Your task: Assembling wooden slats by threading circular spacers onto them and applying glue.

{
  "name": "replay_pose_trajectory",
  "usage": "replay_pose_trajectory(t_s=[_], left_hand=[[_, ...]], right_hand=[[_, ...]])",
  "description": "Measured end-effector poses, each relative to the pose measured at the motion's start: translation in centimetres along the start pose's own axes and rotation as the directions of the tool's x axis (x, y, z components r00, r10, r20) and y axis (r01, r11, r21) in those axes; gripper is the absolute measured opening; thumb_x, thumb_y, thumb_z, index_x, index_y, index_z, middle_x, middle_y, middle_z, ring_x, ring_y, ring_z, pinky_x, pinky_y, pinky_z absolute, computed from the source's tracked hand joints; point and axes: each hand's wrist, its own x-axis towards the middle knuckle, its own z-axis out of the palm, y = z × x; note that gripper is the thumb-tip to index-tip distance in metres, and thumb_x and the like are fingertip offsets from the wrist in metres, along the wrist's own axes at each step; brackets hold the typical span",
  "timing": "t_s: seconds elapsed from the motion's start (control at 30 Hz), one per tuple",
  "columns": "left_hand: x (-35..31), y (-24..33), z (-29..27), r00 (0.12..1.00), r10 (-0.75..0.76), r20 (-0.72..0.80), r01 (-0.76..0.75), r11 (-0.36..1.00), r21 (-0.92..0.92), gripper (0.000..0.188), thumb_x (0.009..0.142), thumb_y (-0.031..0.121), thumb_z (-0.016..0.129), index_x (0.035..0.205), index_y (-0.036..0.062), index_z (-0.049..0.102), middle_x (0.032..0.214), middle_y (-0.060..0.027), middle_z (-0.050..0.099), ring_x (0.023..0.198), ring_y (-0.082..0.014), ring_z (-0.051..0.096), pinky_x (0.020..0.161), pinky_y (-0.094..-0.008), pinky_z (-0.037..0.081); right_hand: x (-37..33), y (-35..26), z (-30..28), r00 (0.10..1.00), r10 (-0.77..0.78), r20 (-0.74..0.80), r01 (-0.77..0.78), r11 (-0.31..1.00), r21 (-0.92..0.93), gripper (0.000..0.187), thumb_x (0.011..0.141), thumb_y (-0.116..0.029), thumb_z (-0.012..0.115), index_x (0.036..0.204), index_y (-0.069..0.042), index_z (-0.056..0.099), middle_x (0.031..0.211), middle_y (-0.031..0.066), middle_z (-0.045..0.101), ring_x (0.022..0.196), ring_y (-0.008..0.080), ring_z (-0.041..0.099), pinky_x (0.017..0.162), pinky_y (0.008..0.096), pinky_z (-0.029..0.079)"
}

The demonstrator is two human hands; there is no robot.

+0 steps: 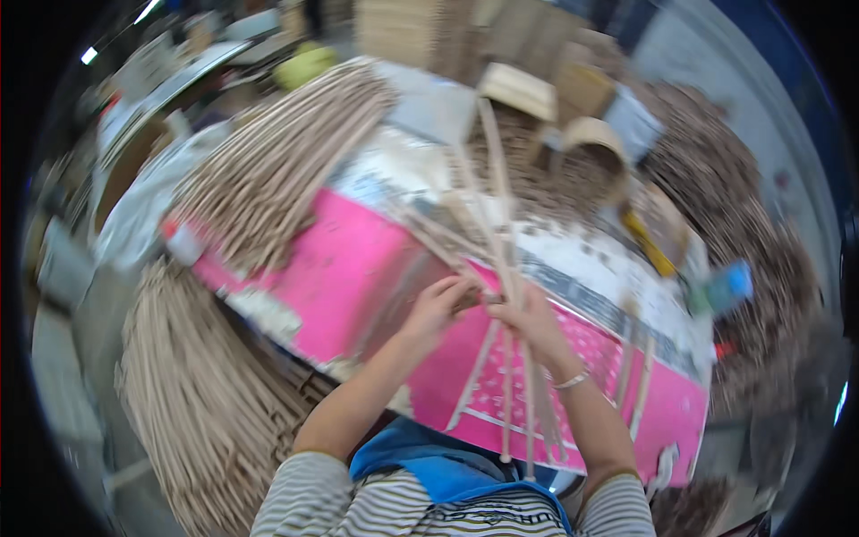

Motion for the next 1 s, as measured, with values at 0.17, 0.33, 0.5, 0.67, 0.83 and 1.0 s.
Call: replay_pose_trajectory(t_s=[0.17,0.33,0.5,0.67,0.83,1.0], left_hand=[[-1.4,-0.3,2.8,0.930,-0.327,0.171,0.308,0.943,0.125,0.031,0.104,0.028,0.062,0.129,0.0102,0.067,0.096,0.0035,0.070,0.079,-0.0044,0.062,0.059,-0.0197,0.041],[-1.3,-3.3,3.8,0.949,-0.282,0.138,0.244,0.939,0.242,0.028,0.104,0.025,0.061,0.127,0.0095,0.068,0.090,0.0044,0.068,0.073,-0.0038,0.059,0.054,-0.0188,0.038],[0.3,-1.4,2.7,0.979,-0.193,0.069,0.188,0.980,0.070,0.022,0.105,0.025,0.060,0.119,0.0097,0.068,0.090,0.0009,0.070,0.068,-0.0047,0.060,0.049,-0.0172,0.041],[4.1,1.3,0.8,0.995,-0.089,0.044,0.085,0.993,0.076,0.020,0.104,0.024,0.060,0.112,0.0074,0.067,0.096,-0.0058,0.074,0.066,-0.0060,0.062,0.046,-0.0175,0.044],[6.8,3.2,-1.7,0.999,-0.004,-0.038,0.005,0.999,0.033,0.021,0.102,0.020,0.063,0.113,0.0024,0.067,0.096,-0.0069,0.074,0.070,-0.0080,0.064,0.046,-0.0183,0.045],[10.5,4.5,-1.9,0.997,0.008,-0.078,-0.011,1.000,-0.026,0.018,0.100,0.017,0.067,0.113,0.0058,0.069,0.098,-0.0056,0.075,0.070,-0.0085,0.064,0.044,-0.0169,0.044]], right_hand=[[-1.4,1.8,-2.5,0.999,-0.017,-0.045,0.020,0.998,0.064,0.030,0.084,-0.005,0.072,0.112,-0.002,0.062,0.090,0.0022,0.064,0.076,0.0093,0.061,0.064,0.0236,0.049],[-2.6,4.7,-3.7,0.990,-0.102,-0.098,0.103,0.995,0.008,0.038,0.084,-0.010,0.076,0.118,-0.001,0.061,0.098,0.0047,0.066,0.082,0.0125,0.064,0.073,0.0268,0.055],[-5.8,2.8,-5.7,0.993,-0.039,-0.110,0.038,0.999,-0.016,0.035,0.098,-0.034,0.069,0.110,-0.002,0.063,0.079,0.0001,0.060,0.064,0.0069,0.056,0.055,0.0227,0.046],[-11.8,2.5,-8.6,0.972,0.063,-0.226,-0.059,0.998,0.027,0.031,0.104,-0.033,0.059,0.113,-0.003,0.061,0.076,-0.0013,0.057,0.060,0.0056,0.050,0.053,0.0210,0.043],[-15.2,5.2,-9.1,0.988,0.063,-0.142,-0.067,0.998,-0.022,0.023,0.104,-0.026,0.060,0.113,-0.004,0.059,0.084,0.0000,0.061,0.065,0.0047,0.054,0.054,0.0199,0.044],[-18.5,6.2,-10.3,0.966,0.081,-0.246,-0.108,0.989,-0.098,0.031,0.099,-0.019,0.065,0.124,-0.002,0.060,0.081,0.0016,0.066,0.060,0.0047,0.056,0.052,0.0200,0.046]])
